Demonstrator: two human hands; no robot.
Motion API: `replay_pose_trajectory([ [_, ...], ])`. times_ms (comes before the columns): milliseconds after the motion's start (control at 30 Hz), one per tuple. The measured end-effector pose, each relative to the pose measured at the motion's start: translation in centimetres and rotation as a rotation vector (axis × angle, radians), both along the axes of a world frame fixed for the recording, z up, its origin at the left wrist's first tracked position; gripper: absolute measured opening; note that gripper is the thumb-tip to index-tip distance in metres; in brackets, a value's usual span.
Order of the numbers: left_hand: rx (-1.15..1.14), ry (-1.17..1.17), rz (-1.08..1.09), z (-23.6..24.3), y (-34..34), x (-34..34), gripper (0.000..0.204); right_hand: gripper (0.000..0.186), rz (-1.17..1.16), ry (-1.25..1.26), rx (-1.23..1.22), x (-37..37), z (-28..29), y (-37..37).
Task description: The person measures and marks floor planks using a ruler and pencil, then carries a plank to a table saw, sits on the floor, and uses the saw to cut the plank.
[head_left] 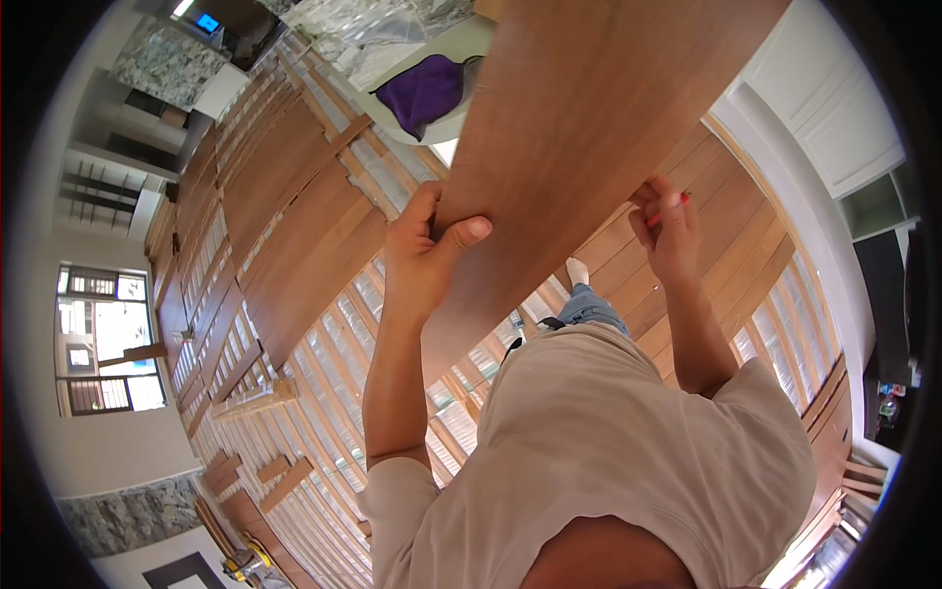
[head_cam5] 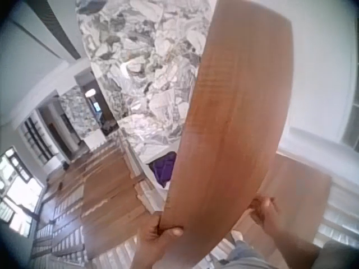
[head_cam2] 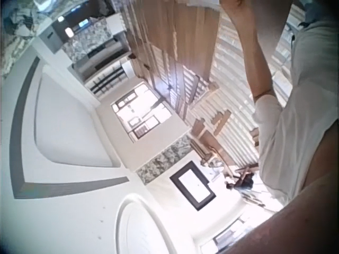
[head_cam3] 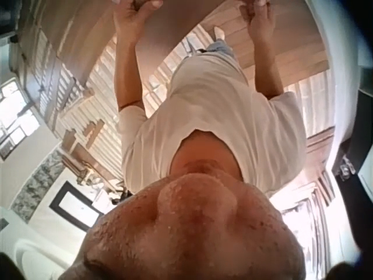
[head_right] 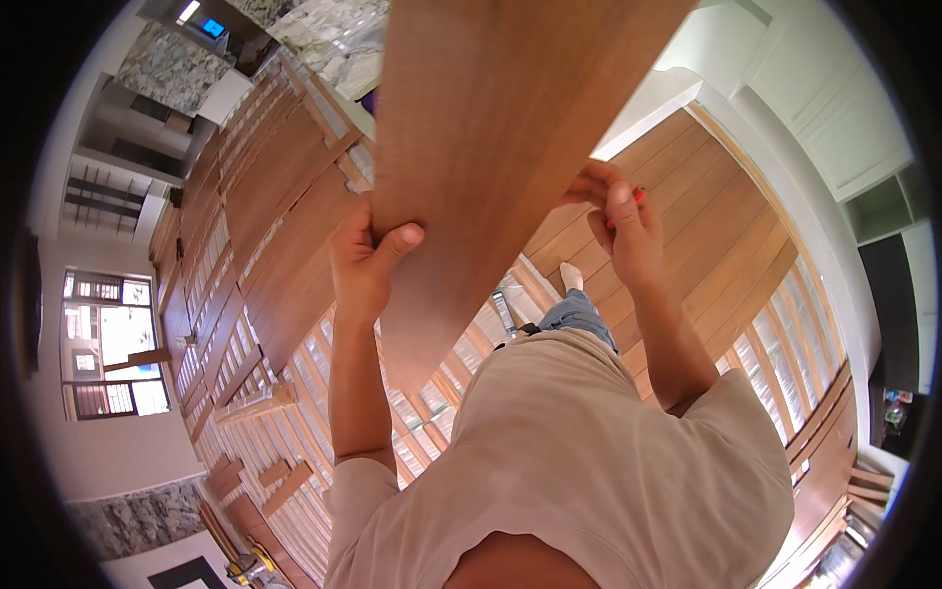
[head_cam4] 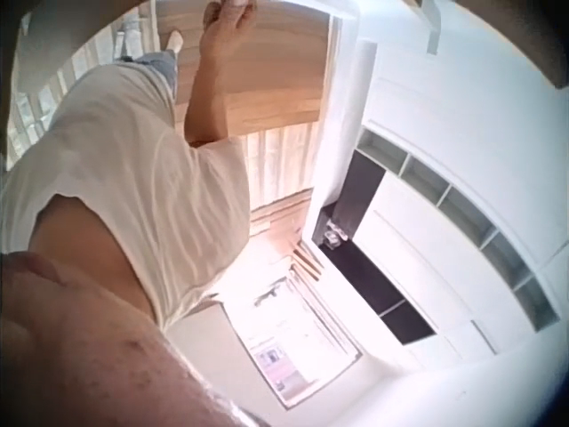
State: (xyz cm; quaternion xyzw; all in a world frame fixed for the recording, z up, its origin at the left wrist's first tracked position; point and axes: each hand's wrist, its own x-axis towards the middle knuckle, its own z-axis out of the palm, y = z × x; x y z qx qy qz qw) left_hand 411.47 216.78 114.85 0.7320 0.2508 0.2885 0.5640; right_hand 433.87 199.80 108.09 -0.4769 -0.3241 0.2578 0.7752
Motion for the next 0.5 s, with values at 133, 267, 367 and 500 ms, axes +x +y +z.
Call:
replay_pose_trajectory([
  [133, -0.119, 0.239, -0.209, -2.6, 0.6, 2.8, 0.039, 0.058, -0.159, 0.193, 0.146, 2.7, 0.1, -0.9],
  [267, -0.357, 0.461, -0.349, -7.0, 1.6, 3.8, 0.049, 0.044, -0.327, 0.283, -0.399, 2.6, -4.0, -0.5],
  [367, -0.422, 0.649, -0.408, -9.9, 1.3, 3.4, 0.055, 0.040, -0.445, 0.528, -0.385, 0.8, -8.6, -0.5],
  [500, -0.729, 0.860, -0.339, -15.9, 1.3, -3.2, 0.063, 0.032, -0.479, 0.626, -0.469, -0.2, -13.9, -1.7],
])
